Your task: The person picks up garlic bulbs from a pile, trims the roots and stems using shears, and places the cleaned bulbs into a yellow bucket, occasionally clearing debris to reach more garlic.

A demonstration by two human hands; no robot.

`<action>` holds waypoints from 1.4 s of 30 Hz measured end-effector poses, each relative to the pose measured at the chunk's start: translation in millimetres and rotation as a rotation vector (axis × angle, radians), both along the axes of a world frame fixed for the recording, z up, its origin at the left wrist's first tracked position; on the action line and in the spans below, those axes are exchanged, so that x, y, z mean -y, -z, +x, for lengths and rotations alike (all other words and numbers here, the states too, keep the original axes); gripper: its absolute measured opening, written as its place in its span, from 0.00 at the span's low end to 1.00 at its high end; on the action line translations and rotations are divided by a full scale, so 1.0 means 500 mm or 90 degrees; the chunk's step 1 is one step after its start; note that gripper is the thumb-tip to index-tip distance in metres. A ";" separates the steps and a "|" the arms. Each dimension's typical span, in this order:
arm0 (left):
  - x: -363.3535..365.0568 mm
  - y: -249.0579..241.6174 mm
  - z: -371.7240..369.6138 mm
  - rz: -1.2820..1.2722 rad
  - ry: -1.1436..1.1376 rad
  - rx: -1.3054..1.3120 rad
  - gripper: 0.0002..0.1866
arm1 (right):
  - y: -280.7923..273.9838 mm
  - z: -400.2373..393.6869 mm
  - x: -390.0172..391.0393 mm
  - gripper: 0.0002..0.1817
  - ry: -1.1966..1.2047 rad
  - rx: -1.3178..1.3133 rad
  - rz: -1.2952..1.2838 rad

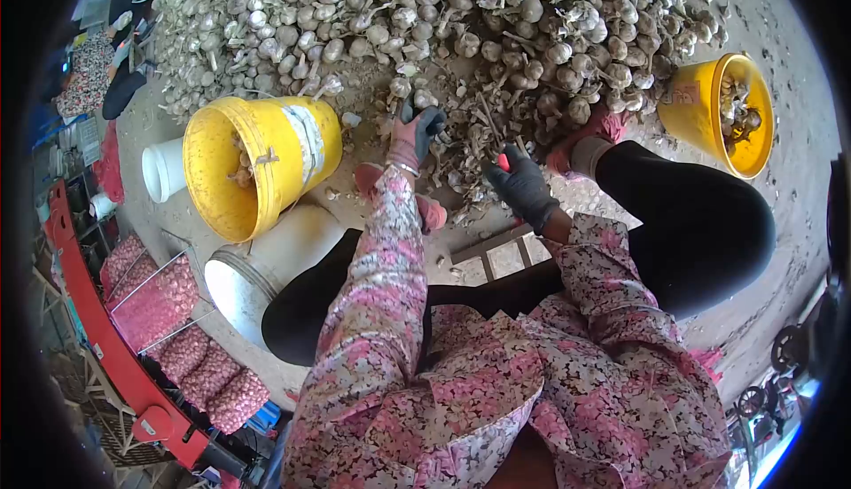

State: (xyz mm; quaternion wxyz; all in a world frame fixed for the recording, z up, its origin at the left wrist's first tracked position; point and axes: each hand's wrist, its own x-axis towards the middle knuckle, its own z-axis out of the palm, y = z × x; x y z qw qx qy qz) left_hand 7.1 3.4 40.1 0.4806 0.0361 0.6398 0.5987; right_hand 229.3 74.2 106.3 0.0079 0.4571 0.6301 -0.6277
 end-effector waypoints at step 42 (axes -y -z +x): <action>-0.243 -0.454 0.392 0.343 0.090 0.163 0.08 | -0.082 0.123 0.067 0.14 0.360 -0.325 -0.495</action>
